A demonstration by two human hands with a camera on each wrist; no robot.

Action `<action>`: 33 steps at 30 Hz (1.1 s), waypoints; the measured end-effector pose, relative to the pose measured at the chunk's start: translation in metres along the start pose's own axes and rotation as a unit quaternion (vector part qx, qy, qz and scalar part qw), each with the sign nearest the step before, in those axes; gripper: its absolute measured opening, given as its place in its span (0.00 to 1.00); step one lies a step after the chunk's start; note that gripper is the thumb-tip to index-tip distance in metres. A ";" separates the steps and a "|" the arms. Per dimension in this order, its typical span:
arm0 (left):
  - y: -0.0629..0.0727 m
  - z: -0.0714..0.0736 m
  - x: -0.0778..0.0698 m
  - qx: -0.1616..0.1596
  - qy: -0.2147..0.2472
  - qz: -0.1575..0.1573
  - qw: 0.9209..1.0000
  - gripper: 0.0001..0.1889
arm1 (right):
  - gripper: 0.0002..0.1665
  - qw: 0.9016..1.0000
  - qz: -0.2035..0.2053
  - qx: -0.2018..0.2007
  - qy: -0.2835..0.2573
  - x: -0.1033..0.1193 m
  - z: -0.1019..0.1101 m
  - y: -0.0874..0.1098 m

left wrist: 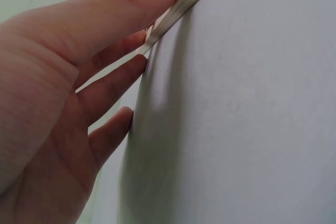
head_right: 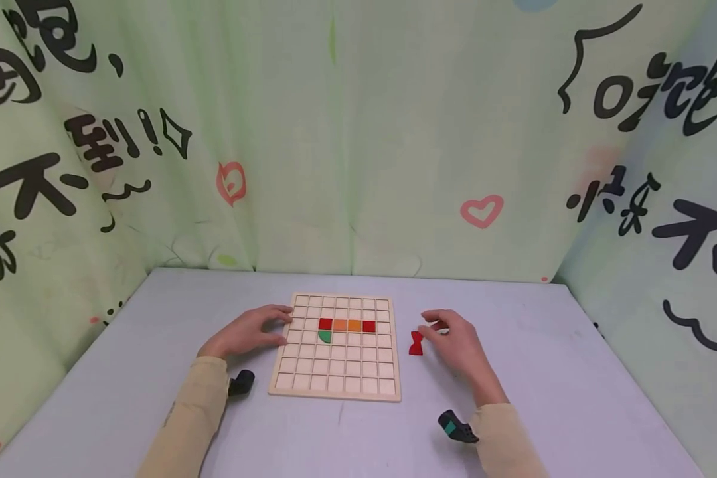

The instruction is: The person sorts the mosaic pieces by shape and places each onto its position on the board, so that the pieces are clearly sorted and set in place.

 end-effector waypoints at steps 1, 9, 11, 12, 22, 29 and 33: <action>0.000 0.000 0.000 0.000 -0.001 0.000 1.000 0.21 | 0.23 1.000 -0.004 -0.001 0.003 -0.005 0.005 0.000; 0.001 0.001 0.000 -0.001 0.006 -0.006 1.000 0.21 | 0.29 0.999 -0.028 0.023 0.021 -0.036 0.028 0.000; 0.001 0.001 -0.001 0.000 0.007 -0.008 1.000 0.21 | 0.29 0.999 -0.029 0.034 0.028 -0.040 0.030 0.000; 0.001 0.001 -0.001 0.001 0.007 -0.008 1.000 0.21 | 0.29 0.998 -0.029 0.040 0.031 -0.042 0.030 0.001; 0.000 0.002 -0.002 0.000 0.003 -0.006 1.000 0.22 | 0.25 0.998 -0.005 0.045 0.046 -0.053 0.021 0.002; 0.000 0.001 -0.001 0.001 0.003 -0.010 1.000 0.21 | 0.20 0.997 0.042 0.029 0.058 -0.050 0.015 0.002; 0.000 0.001 -0.001 -0.001 0.001 -0.008 1.000 0.21 | 0.18 0.996 0.055 0.019 0.060 -0.047 0.014 0.002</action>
Point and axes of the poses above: each hand's wrist, its own y-axis away from the middle knuckle, its own z-axis out of the back of the hand, x = y × z, the point moved 6 cm from there along -y, towards the middle knuckle, and after that the axes turned 8 degrees about -x, right-handed, at the moved point
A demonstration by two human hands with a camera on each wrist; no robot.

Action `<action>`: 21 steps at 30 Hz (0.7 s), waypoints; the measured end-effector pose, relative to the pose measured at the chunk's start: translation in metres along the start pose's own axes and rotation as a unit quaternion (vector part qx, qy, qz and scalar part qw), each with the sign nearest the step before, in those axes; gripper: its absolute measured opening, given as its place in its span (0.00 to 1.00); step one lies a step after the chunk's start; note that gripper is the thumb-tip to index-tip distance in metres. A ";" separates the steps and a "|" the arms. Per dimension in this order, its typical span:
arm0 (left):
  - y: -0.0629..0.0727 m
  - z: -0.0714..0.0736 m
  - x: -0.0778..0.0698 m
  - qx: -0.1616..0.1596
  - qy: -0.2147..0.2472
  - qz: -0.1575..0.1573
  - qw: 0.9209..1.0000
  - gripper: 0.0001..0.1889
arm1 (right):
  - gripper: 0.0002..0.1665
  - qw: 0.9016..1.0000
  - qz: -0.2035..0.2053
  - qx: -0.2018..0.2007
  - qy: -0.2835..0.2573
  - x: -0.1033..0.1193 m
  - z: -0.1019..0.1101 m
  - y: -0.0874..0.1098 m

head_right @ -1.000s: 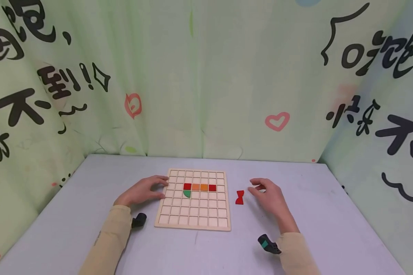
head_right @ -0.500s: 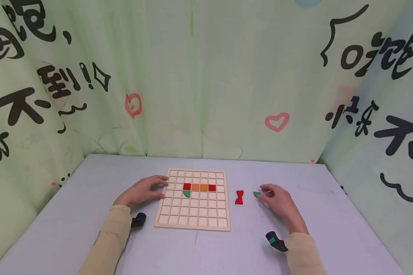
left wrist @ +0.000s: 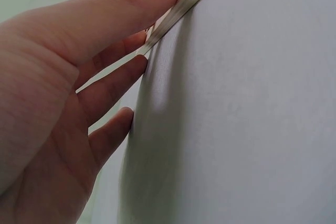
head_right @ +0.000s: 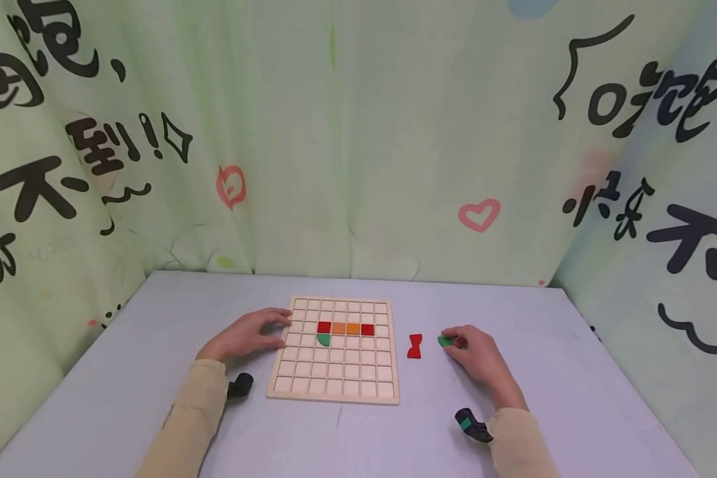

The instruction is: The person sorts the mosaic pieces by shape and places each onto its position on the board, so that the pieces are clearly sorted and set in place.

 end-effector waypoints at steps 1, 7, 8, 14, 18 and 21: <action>0.000 0.000 0.000 -0.001 0.001 0.001 1.000 0.21 | 0.17 1.000 0.000 -0.002 0.000 0.001 0.000 0.000; 0.002 0.000 -0.002 0.000 0.002 -0.001 1.000 0.21 | 0.19 1.000 -0.005 -0.002 0.000 0.004 -0.001 0.001; 0.002 0.000 -0.002 0.001 0.002 -0.002 1.000 0.21 | 0.19 1.000 -0.006 0.000 0.000 0.004 -0.001 0.001; 0.003 0.001 -0.003 -0.001 -0.001 -0.003 1.000 0.21 | 0.19 1.000 -0.003 0.008 0.005 0.003 0.003 0.002; 0.003 0.002 -0.002 -0.003 -0.002 -0.004 1.000 0.21 | 0.19 1.000 0.012 0.007 0.009 0.003 0.003 0.002; 0.003 0.001 -0.001 -0.004 0.000 -0.002 1.000 0.21 | 0.19 0.999 0.030 0.006 0.013 0.004 0.002 0.001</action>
Point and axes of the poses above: each hand's wrist, its own y-axis away from the middle knuckle, its own z-axis out of the back of the hand, x = y × z, the point moved 6 cm from there along -y, towards the middle knuckle, and after that the axes turned 8 degrees about -x, right-handed, at the moved point
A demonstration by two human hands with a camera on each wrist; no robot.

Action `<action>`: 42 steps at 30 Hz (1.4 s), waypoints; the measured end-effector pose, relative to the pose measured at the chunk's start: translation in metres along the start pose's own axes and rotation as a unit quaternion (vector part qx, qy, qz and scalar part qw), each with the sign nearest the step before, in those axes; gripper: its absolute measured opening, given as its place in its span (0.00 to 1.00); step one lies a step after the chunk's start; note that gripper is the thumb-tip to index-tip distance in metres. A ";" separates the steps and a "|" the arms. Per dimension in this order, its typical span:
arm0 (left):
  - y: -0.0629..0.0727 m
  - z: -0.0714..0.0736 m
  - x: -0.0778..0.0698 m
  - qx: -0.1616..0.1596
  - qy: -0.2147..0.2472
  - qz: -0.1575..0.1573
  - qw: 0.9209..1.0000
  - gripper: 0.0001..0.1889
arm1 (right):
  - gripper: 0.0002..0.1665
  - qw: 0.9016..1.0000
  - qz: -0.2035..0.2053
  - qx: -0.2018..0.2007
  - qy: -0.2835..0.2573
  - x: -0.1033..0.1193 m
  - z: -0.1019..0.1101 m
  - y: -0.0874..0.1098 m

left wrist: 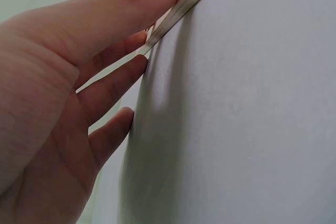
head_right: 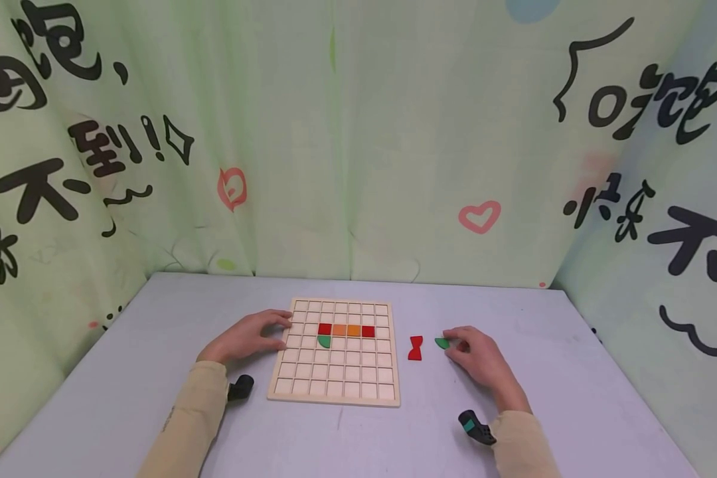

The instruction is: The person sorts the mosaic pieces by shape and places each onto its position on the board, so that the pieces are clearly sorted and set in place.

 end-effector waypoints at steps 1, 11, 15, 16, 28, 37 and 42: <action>0.000 0.000 0.000 0.000 0.000 0.000 1.000 0.21 | 0.19 1.000 0.005 0.000 0.000 0.000 0.000 0.000; -0.002 0.002 -0.002 -0.002 -0.001 -0.010 1.000 0.21 | 0.20 1.000 0.011 -0.005 -0.002 0.000 -0.001 -0.003; -0.002 0.001 -0.001 -0.001 -0.008 -0.005 1.000 0.21 | 0.19 1.000 0.011 -0.006 0.002 0.000 -0.001 -0.003; -0.003 0.001 -0.001 -0.001 -0.008 -0.003 1.000 0.21 | 0.19 1.000 0.012 -0.006 0.004 0.000 -0.001 -0.003; -0.005 0.000 0.000 -0.001 -0.013 -0.003 1.000 0.21 | 0.18 1.000 0.013 -0.016 0.001 0.004 -0.004 -0.003; -0.004 -0.002 0.003 -0.002 -0.012 -0.002 1.000 0.21 | 0.19 0.998 -0.010 -0.027 -0.051 0.019 -0.007 -0.005; -0.003 -0.002 0.002 -0.001 -0.010 -0.004 1.000 0.21 | 0.19 0.997 -0.016 -0.028 -0.071 0.031 -0.013 -0.006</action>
Point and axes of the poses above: each hand's wrist, its own y-axis away from the middle knuckle, its own z-axis out of the back of the hand, x = y × z, the point moved 6 cm from there along -y, towards the middle knuckle, and after that the axes turned 8 degrees about -x, right-handed, at the moved point
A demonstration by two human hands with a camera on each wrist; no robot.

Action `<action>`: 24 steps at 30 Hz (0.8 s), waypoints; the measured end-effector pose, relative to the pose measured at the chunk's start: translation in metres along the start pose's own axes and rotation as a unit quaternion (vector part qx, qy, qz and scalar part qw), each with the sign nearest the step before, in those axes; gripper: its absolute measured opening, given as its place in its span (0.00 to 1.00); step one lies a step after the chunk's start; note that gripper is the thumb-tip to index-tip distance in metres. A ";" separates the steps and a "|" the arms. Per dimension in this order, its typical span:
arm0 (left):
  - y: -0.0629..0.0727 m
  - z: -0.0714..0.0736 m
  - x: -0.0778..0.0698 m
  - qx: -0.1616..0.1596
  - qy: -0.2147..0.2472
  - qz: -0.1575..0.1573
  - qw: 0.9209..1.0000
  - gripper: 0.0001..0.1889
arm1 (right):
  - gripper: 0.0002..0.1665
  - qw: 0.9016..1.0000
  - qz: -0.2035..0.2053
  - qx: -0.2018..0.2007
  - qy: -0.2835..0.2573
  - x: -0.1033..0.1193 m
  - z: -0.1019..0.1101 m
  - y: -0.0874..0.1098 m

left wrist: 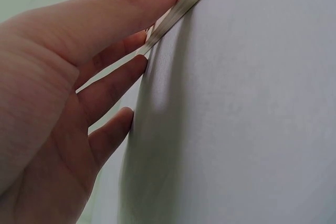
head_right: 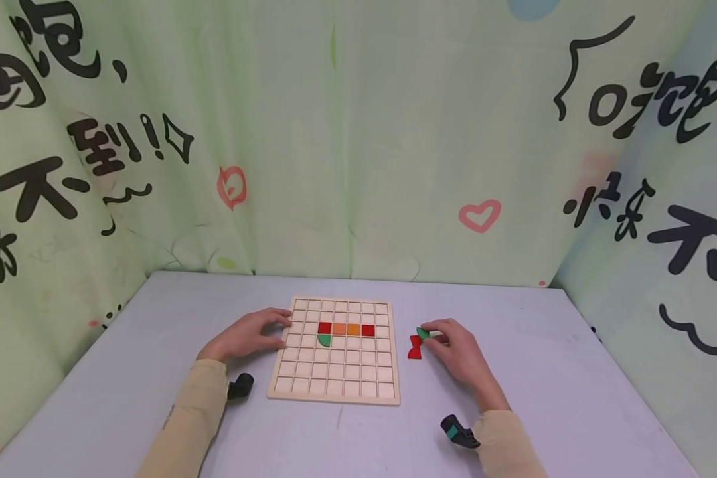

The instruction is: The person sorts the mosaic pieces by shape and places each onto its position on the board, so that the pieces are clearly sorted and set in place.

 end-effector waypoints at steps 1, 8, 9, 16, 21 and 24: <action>0.000 0.000 0.000 0.000 0.001 0.000 1.000 0.21 | 0.18 1.000 0.000 -0.002 -0.005 0.003 -0.001 0.000; 0.001 0.000 0.000 0.000 -0.003 -0.003 1.000 0.22 | 0.19 0.999 -0.027 -0.002 -0.046 0.019 -0.014 -0.003; 0.001 0.000 0.000 -0.001 -0.003 -0.003 1.000 0.21 | 0.19 0.998 -0.031 0.000 -0.050 0.021 -0.016 -0.004; 0.002 0.000 0.000 0.000 -0.001 0.001 1.000 0.21 | 0.21 0.995 -0.051 0.019 -0.089 0.040 -0.032 -0.010; 0.002 0.001 -0.001 0.000 -0.001 -0.002 1.000 0.21 | 0.20 0.993 -0.049 0.023 -0.101 0.050 -0.042 -0.015; 0.001 0.001 -0.001 -0.001 0.000 -0.003 1.000 0.21 | 0.20 0.994 -0.046 0.019 -0.101 0.054 -0.048 -0.018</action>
Point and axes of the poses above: each hand's wrist, its own y-axis away from the middle knuckle, its own z-axis out of the back of the hand, x = y × z, the point moved 6 cm from there along -y, towards the middle knuckle, and after that the axes turned 8 degrees about -x, right-handed, at the moved point
